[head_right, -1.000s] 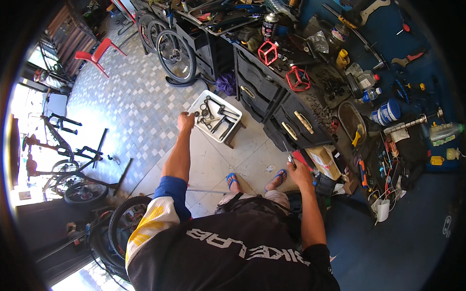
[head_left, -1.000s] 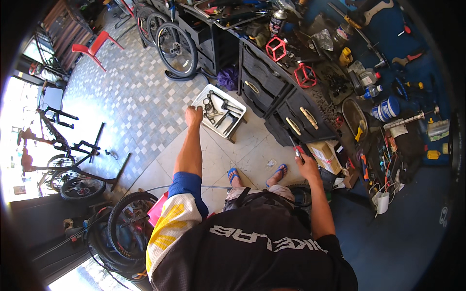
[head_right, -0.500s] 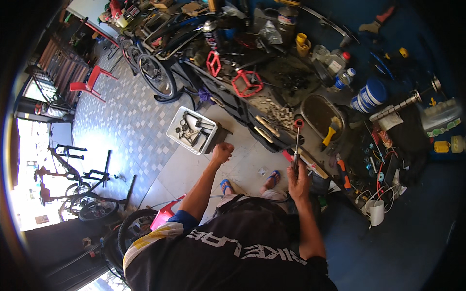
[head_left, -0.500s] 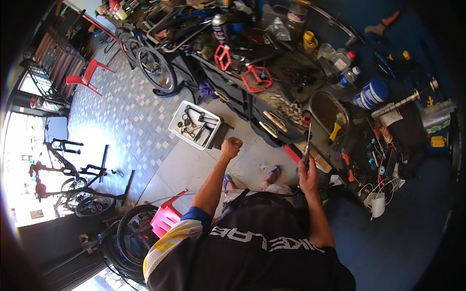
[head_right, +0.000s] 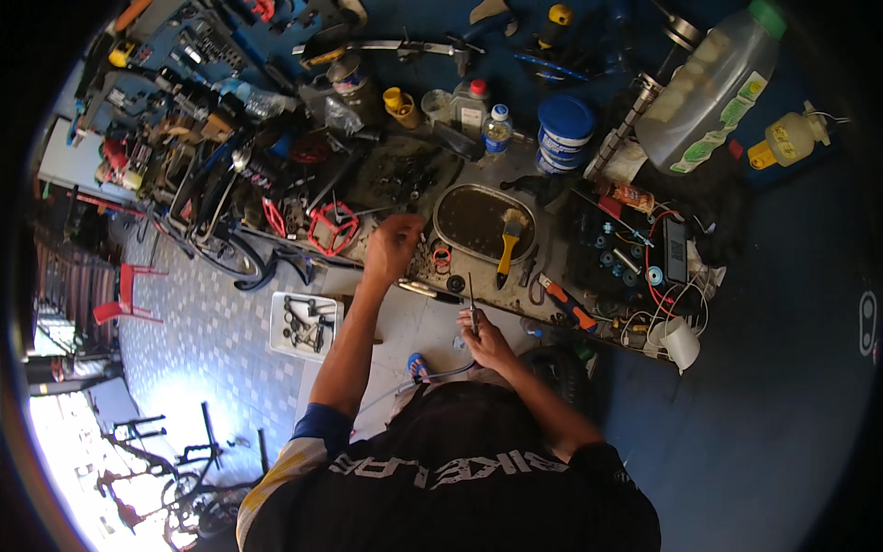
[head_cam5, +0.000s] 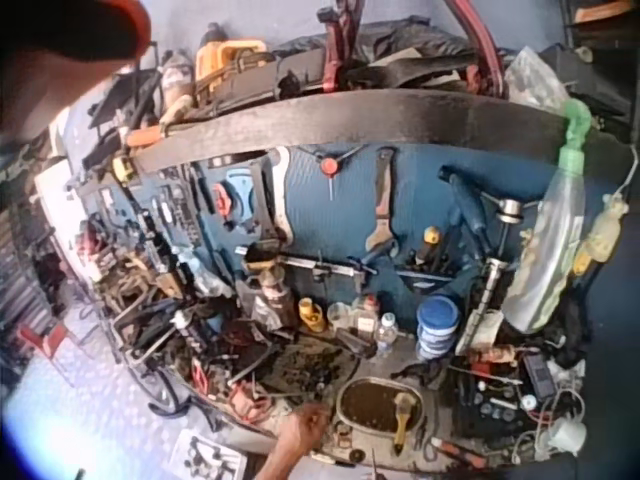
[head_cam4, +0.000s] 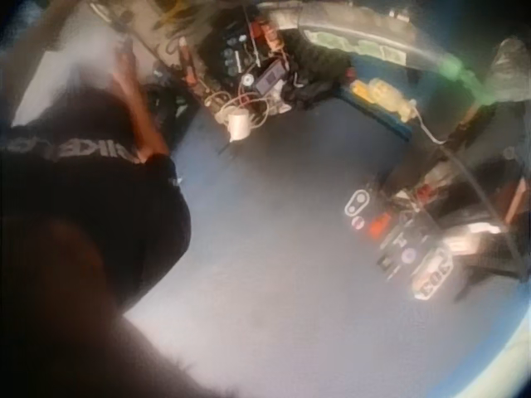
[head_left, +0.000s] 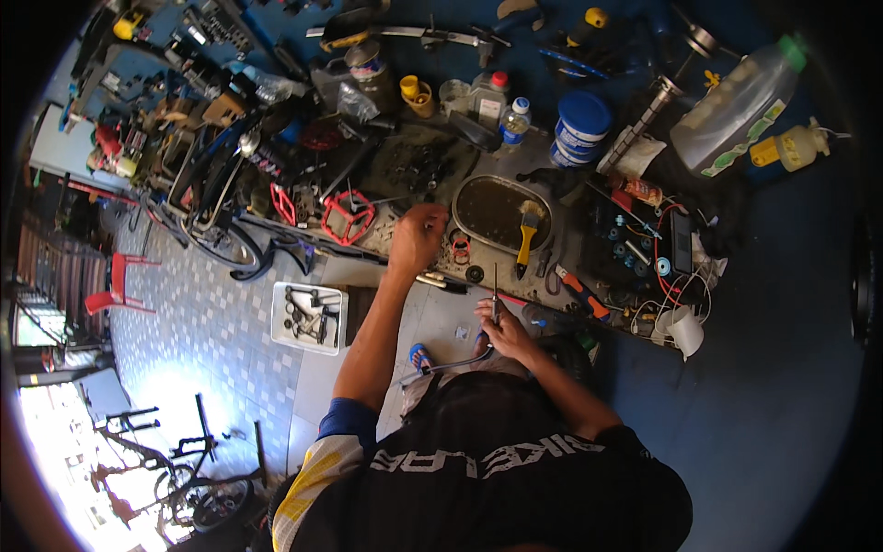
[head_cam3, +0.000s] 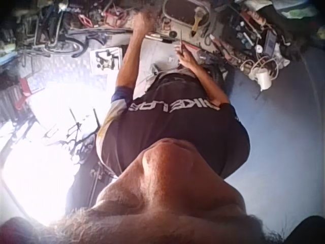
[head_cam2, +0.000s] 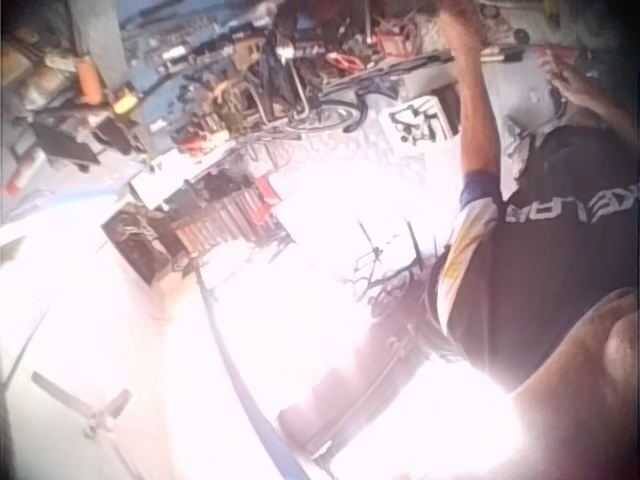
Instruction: The person scrubs small bicycle parts in a metal tray using a brush and liquid, then rinses and places them into a white tray. The person repeats this process for multiple small parts, handling them one at a time.
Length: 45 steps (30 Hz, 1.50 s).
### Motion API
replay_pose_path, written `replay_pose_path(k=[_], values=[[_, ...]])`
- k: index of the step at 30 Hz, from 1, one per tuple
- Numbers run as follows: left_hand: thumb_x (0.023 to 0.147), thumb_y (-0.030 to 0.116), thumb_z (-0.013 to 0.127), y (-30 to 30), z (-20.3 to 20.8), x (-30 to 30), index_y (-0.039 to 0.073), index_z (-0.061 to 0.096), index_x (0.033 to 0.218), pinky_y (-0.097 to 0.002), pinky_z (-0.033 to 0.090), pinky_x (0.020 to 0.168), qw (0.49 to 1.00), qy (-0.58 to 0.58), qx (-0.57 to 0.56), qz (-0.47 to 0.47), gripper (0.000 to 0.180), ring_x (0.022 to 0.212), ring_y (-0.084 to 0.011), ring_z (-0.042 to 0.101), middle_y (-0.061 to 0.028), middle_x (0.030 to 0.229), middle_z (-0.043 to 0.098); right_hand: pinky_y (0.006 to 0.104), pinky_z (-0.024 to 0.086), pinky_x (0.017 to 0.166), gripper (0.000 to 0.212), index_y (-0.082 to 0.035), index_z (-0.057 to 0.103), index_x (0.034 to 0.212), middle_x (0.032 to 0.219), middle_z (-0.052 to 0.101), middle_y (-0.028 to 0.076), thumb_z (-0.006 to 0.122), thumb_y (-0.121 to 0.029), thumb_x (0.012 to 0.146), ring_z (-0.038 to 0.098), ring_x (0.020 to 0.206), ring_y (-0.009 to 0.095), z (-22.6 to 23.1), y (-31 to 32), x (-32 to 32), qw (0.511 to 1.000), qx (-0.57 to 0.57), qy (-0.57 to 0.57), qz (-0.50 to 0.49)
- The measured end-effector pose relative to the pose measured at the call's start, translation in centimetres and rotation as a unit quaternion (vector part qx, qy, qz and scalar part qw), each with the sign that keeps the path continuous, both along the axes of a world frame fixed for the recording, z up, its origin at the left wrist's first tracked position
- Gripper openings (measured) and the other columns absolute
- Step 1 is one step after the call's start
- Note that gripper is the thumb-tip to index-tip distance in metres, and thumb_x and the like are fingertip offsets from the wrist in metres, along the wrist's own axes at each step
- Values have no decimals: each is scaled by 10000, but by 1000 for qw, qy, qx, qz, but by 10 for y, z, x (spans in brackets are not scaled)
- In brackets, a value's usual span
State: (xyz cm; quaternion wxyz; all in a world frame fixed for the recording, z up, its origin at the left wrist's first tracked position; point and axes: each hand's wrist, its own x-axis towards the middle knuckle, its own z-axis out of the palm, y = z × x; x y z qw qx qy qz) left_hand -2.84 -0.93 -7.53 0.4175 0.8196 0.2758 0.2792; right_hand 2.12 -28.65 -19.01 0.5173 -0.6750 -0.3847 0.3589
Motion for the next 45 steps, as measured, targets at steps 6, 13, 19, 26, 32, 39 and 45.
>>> replay_pose_path(k=[6,13,19,26,32,39,45], values=[[866,98,728,11,-13,33,51,725,1153,-433,551,947,985,56,74,-142,291,1066,-379,687,-177,1166,714,301,511,860,239,31,580,1229,1089,701,86,568,-117,1042,663,973,155,-9,41,-34,967,-1,166,-193],[848,141,727,16,-31,85,93,624,1345,-494,542,993,903,273,149,-297,509,1180,-387,646,-152,1409,602,300,490,849,198,25,624,1072,962,669,59,610,-167,1022,637,892,151,-55,48,-39,958,5,145,-247],[842,137,718,20,-40,120,122,614,1375,-496,517,1046,864,286,204,-361,543,1251,-410,602,-187,1411,588,327,510,713,169,-55,619,1119,833,655,74,616,-199,1030,655,783,161,-41,42,-24,973,-112,-3,-204],[898,116,640,26,-51,113,104,613,1395,-464,571,962,947,78,127,-285,498,1130,-381,684,-179,1205,707,452,540,848,563,-72,664,1177,1009,733,194,666,-571,916,710,984,357,-16,22,-10,923,-353,-148,-39],[1009,86,535,23,-31,95,-46,517,1433,-403,594,946,781,-77,-611,-105,444,1130,-321,688,-170,1240,668,490,550,862,341,-150,744,1068,1034,732,190,681,-434,891,695,1004,391,107,-20,57,909,-388,-152,19],[1033,34,504,5,-38,91,-55,550,1358,-410,593,976,792,-99,-593,-106,340,1155,-317,686,-181,1220,676,460,568,799,266,-167,718,1127,1192,562,113,626,-62,901,677,1003,335,114,28,123,896,-200,-395,-18],[1016,15,530,-4,-42,91,-56,576,1321,-414,599,958,817,-85,-563,-87,316,1141,-305,693,-174,1214,685,440,571,782,315,-170,673,1141,1203,543,96,662,-11,869,671,1036,303,102,51,162,857,-155,-482,98]])
